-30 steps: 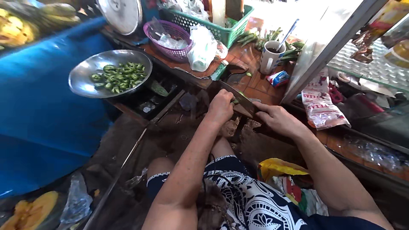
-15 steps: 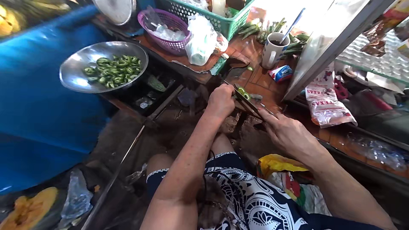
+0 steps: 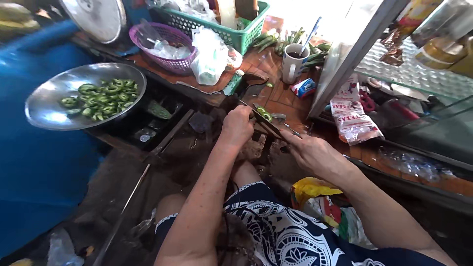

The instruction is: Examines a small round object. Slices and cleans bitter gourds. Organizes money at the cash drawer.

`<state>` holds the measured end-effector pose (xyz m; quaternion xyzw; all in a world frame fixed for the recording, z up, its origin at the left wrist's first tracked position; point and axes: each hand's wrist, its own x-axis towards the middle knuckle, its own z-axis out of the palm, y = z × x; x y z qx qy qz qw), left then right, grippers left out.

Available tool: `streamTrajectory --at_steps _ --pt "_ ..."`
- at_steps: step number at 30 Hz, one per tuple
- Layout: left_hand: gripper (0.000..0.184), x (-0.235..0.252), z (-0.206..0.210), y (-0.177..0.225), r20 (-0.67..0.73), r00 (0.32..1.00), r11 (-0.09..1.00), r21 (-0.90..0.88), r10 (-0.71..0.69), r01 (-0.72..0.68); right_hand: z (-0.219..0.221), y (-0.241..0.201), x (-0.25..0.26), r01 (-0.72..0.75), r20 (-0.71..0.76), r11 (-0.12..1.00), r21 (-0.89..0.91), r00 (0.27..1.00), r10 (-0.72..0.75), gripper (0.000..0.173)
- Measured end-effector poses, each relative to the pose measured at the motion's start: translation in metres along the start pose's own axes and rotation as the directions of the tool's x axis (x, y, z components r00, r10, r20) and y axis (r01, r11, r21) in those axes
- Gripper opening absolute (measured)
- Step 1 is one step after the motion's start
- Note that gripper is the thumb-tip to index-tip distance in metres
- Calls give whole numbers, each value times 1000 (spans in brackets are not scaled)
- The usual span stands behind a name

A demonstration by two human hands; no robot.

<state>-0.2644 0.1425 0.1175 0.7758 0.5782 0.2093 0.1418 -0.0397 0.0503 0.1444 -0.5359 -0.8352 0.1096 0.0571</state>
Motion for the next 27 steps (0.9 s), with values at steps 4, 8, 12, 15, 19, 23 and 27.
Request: streamTrajectory --at_steps 4,8,12,15,19,23,27 --pt "9 -2 1 3 -12 1000 1000 -8 -17 17 -1 -4 23 -32 99 999 5 995 32 49" --pt "12 -4 1 3 -4 999 998 -42 -39 39 0 -11 35 -57 143 998 10 988 55 51" --pt "13 -8 2 1 -15 999 996 -80 -31 29 0 7 38 -10 94 981 192 996 -9 47" --pt "12 -7 2 0 -10 999 996 -80 -38 37 -2 17 38 -16 72 968 252 997 -3 44" --pt "12 -2 -3 3 29 998 997 -44 -60 61 1 6 27 -30 24 992 121 999 27 45" --pt "10 0 -3 1 38 997 997 -41 -62 63 -1 -6 13 -22 -49 1000 5 999 22 45" --pt "10 -1 -3 2 30 997 996 -43 -77 78 -2 -11 -2 -3 -74 998 -62 997 -2 45"
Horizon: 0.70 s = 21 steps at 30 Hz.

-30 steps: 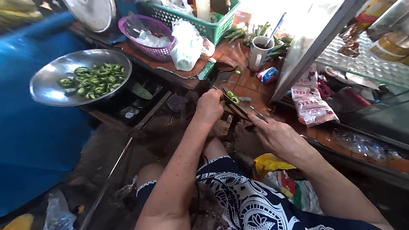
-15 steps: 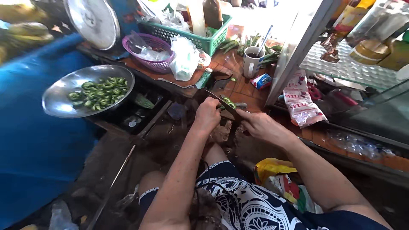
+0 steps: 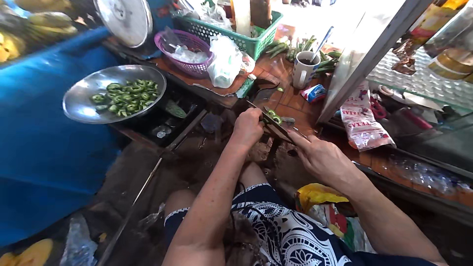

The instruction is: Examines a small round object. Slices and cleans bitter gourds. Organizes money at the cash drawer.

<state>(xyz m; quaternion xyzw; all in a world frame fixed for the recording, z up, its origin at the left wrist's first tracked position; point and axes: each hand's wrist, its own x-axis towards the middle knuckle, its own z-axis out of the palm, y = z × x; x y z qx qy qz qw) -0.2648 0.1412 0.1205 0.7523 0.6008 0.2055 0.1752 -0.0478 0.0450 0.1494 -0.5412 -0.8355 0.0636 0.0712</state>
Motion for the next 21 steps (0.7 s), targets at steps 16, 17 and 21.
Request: streamTrajectory --at_steps 16,17,21 --pt "12 -6 5 -1 -18 998 998 -3 68 -68 6 -8 38 -49 205 999 2 977 48 50" --pt "12 -6 5 -3 -26 997 997 -8 78 -78 8 -7 40 -45 195 999 31 980 38 50" --pt "13 -10 9 -9 -101 989 990 -81 108 -116 10 12 33 16 119 985 174 992 -37 46"
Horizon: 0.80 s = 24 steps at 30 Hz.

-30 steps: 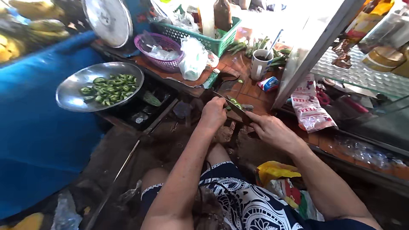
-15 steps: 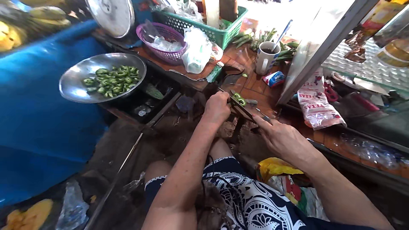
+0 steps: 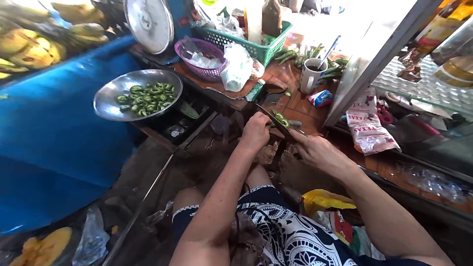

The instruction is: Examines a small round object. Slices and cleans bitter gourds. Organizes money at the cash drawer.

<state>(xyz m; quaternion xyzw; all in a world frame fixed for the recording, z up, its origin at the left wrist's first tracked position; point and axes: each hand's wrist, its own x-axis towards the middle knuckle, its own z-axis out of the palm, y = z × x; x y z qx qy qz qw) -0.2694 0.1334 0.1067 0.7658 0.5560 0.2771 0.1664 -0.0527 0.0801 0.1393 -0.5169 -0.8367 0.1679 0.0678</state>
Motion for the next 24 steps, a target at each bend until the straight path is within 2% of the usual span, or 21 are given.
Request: streamTrajectory --at_steps 3,5,14,20,24 --pt "13 1 1 0 3 1000 1000 2 -14 14 -7 9 -8 -35 29 996 85 999 32 45" --pt "13 3 0 2 16 999 999 18 -29 28 -9 10 -10 -54 23 995 80 998 52 45" --pt "8 6 -1 4 21 997 997 28 -69 69 -1 -5 -38 -8 -138 990 -138 990 -11 46" --pt "9 6 -1 7 22 999 997 54 -49 48 -3 -14 -47 -29 -68 978 -208 998 15 46" --pt "9 5 0 5 29 999 996 85 -22 19 -1 -20 -33 -58 9 981 -185 998 61 48"
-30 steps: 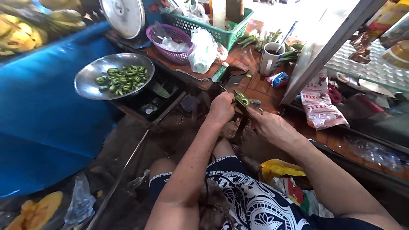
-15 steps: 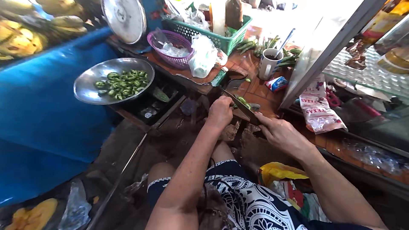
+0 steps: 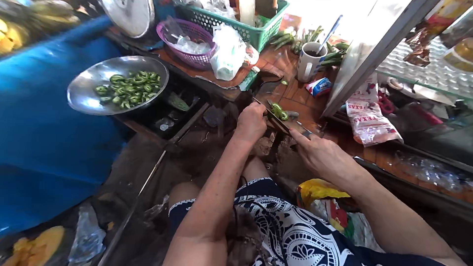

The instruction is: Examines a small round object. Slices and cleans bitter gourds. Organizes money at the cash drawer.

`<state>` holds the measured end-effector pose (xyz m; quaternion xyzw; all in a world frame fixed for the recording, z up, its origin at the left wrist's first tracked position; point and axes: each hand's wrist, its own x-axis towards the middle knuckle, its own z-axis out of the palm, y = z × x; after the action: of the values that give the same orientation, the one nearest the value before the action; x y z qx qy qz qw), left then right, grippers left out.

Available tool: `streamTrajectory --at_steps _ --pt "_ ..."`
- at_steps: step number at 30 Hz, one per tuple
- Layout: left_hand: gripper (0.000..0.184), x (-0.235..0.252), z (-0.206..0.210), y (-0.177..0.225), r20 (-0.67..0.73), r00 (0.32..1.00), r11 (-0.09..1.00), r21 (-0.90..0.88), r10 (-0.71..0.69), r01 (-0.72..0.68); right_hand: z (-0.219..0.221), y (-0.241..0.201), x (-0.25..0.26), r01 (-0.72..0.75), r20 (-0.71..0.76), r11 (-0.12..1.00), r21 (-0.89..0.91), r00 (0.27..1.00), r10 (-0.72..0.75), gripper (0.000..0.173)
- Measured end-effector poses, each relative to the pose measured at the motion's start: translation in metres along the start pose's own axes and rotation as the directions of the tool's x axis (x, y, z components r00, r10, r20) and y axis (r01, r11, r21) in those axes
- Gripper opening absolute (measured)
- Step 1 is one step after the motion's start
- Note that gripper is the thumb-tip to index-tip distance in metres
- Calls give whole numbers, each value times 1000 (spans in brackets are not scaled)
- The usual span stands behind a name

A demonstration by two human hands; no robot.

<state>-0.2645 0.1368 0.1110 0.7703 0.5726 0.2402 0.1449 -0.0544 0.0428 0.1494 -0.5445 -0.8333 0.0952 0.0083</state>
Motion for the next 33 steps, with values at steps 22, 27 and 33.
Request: streamTrajectory --at_steps 22,27,33 --pt "7 2 -5 -10 14 998 988 -139 -63 64 7 -4 5 4 -163 1000 -6 987 -5 45" --pt "7 2 -7 -6 42 996 990 -115 -76 80 3 -8 -6 -13 -97 998 -59 995 7 46" --pt "9 1 -6 -7 40 997 994 -84 -64 67 0 -18 0 -47 8 993 -112 999 48 49"
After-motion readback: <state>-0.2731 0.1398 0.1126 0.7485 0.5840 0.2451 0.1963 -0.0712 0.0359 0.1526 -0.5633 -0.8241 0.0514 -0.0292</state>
